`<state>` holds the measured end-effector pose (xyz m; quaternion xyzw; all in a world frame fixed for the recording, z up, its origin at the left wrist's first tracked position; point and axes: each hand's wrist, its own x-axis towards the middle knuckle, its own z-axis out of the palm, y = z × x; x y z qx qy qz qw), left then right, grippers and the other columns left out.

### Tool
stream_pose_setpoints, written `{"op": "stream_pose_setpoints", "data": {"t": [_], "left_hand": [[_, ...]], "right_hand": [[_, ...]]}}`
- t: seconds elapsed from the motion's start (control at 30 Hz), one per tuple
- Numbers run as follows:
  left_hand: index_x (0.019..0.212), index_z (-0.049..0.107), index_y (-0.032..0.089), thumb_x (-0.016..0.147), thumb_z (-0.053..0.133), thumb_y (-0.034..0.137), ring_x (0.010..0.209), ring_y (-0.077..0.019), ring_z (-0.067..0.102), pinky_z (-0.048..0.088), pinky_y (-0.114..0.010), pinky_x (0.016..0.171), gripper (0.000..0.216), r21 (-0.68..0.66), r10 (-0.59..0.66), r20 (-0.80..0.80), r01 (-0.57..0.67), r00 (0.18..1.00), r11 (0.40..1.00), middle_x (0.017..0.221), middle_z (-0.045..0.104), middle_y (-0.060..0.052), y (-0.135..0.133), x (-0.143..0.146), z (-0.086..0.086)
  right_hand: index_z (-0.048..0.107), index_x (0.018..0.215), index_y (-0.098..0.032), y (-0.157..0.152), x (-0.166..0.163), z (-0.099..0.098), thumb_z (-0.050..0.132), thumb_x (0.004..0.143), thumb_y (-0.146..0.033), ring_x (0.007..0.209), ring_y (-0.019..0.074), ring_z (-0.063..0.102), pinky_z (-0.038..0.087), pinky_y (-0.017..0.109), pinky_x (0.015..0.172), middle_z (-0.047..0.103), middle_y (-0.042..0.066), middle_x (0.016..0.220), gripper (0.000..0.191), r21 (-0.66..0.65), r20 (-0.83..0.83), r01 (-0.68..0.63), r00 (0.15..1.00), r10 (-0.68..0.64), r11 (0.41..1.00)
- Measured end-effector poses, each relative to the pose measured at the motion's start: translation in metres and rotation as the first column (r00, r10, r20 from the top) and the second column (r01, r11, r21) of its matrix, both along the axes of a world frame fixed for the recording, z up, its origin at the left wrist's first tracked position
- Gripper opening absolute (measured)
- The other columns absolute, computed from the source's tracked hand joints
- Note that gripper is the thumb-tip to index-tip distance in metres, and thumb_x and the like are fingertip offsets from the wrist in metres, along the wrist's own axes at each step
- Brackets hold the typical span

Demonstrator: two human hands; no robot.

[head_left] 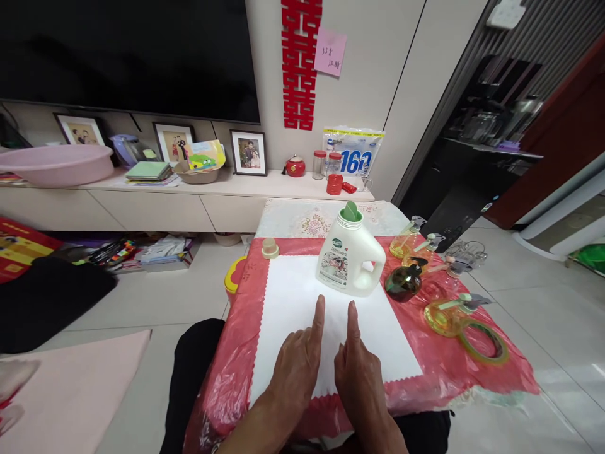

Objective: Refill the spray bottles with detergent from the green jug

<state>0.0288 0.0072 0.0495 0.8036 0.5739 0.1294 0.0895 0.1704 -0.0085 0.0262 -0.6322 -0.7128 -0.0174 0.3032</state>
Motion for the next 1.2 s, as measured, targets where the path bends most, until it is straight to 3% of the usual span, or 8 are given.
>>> {"op": "stream_pose_setpoints", "data": {"t": [0.13, 0.27, 0.53, 0.77, 0.87, 1.0, 1.1, 1.2], "left_hand": [[0.153, -0.034, 0.021, 0.086, 0.042, -0.007, 0.071, -0.0164, 0.064, 0.050, -0.028, 0.070, 0.105, -0.050, -0.003, -0.031, 0.002, 1.000, 0.999, 0.080, 0.067, 0.001, 0.001, 0.000, -0.001], [0.152, -0.036, 0.022, 0.087, 0.040, -0.007, 0.069, -0.0164, 0.065, 0.050, -0.028, 0.069, 0.104, -0.057, -0.001, -0.041, -0.001, 0.999, 0.998, 0.080, 0.068, 0.001, 0.003, 0.000, -0.004], [0.153, -0.034, 0.020, 0.089, 0.040, -0.004, 0.073, -0.0163, 0.065, 0.050, -0.027, 0.072, 0.101, -0.012, 0.013, 0.015, -0.013, 1.000, 1.000, 0.082, 0.067, 0.000, 0.004, -0.002, -0.021], [0.146, -0.045, 0.020, 0.087, 0.038, -0.006, 0.075, -0.0174, 0.065, 0.050, -0.027, 0.070, 0.105, -0.052, 0.006, -0.019, -0.007, 1.000, 0.999, 0.082, 0.067, 0.000, 0.008, 0.004, -0.003], [0.148, -0.041, 0.019, 0.088, 0.036, -0.007, 0.074, -0.0169, 0.064, 0.049, -0.028, 0.071, 0.101, -0.105, 0.000, -0.026, -0.003, 1.000, 0.994, 0.083, 0.068, -0.001, 0.011, 0.006, 0.000], [0.159, -0.022, 0.019, 0.088, 0.039, -0.005, 0.077, -0.0165, 0.065, 0.050, -0.031, 0.079, 0.096, -0.120, 0.000, -0.022, -0.003, 1.000, 0.993, 0.084, 0.068, -0.001, 0.014, 0.002, -0.010], [0.163, 0.010, 0.023, 0.086, 0.041, -0.008, 0.083, -0.0177, 0.067, 0.050, -0.034, 0.084, 0.089, -0.104, 0.003, -0.118, -0.016, 0.993, 0.994, 0.091, 0.070, -0.003, 0.015, -0.005, -0.027], [0.149, 0.046, 0.018, 0.085, 0.042, -0.011, 0.096, -0.0232, 0.069, 0.053, -0.040, 0.088, 0.070, 0.037, -0.032, -0.148, 0.038, 0.989, 0.999, 0.107, 0.072, -0.010, 0.014, -0.012, -0.048]], "right_hand": [[-0.006, 0.165, -0.020, 0.002, -0.001, 0.009, 0.026, 0.092, -0.005, 0.050, 0.0150, 0.057, 0.040, 0.021, 0.046, 0.064, 0.001, 0.079, 0.081, 0.041, 0.061, -0.018, 0.998, 0.016, 0.999], [-0.004, 0.165, -0.019, 0.004, -0.001, 0.013, 0.025, 0.092, -0.005, 0.047, 0.0137, 0.054, 0.041, 0.020, 0.045, 0.061, -0.001, 0.073, 0.079, 0.070, 0.066, -0.031, 0.997, 0.026, 0.997], [0.000, 0.165, -0.020, 0.005, 0.001, 0.006, 0.026, 0.095, -0.008, 0.050, 0.0140, 0.058, 0.046, 0.021, 0.048, 0.063, 0.001, 0.078, 0.076, 0.055, -0.019, -0.026, 0.999, 0.027, 0.998], [-0.002, 0.166, -0.023, 0.008, 0.002, 0.001, 0.026, 0.094, -0.007, 0.051, 0.0153, 0.059, 0.046, 0.022, 0.047, 0.065, 0.001, 0.083, 0.079, 0.055, -0.020, -0.016, 1.000, 0.017, 0.998], [0.003, 0.166, -0.020, 0.009, 0.003, -0.004, 0.025, 0.092, -0.008, 0.051, 0.0153, 0.058, 0.044, 0.022, 0.048, 0.063, 0.001, 0.077, 0.078, -0.020, -0.054, -0.009, 0.999, 0.008, 1.000], [0.023, 0.163, -0.017, 0.017, 0.015, -0.003, 0.030, 0.095, -0.015, 0.057, 0.0130, 0.059, 0.047, 0.021, 0.055, 0.063, 0.004, 0.082, 0.068, -0.093, -0.149, -0.031, 0.989, 0.017, 0.995], [0.044, 0.152, -0.013, 0.038, 0.037, 0.007, 0.047, 0.098, -0.034, 0.065, 0.0118, 0.056, 0.053, 0.023, 0.065, 0.060, 0.004, 0.083, 0.057, -0.004, -0.325, -0.044, 0.945, 0.040, 0.999], [0.058, 0.137, -0.012, 0.073, 0.067, 0.020, 0.053, 0.092, -0.050, 0.088, 0.0184, 0.060, 0.057, 0.032, 0.078, 0.061, 0.012, 0.104, 0.059, 0.088, -0.430, 0.104, 0.901, -0.056, 0.991]]}}
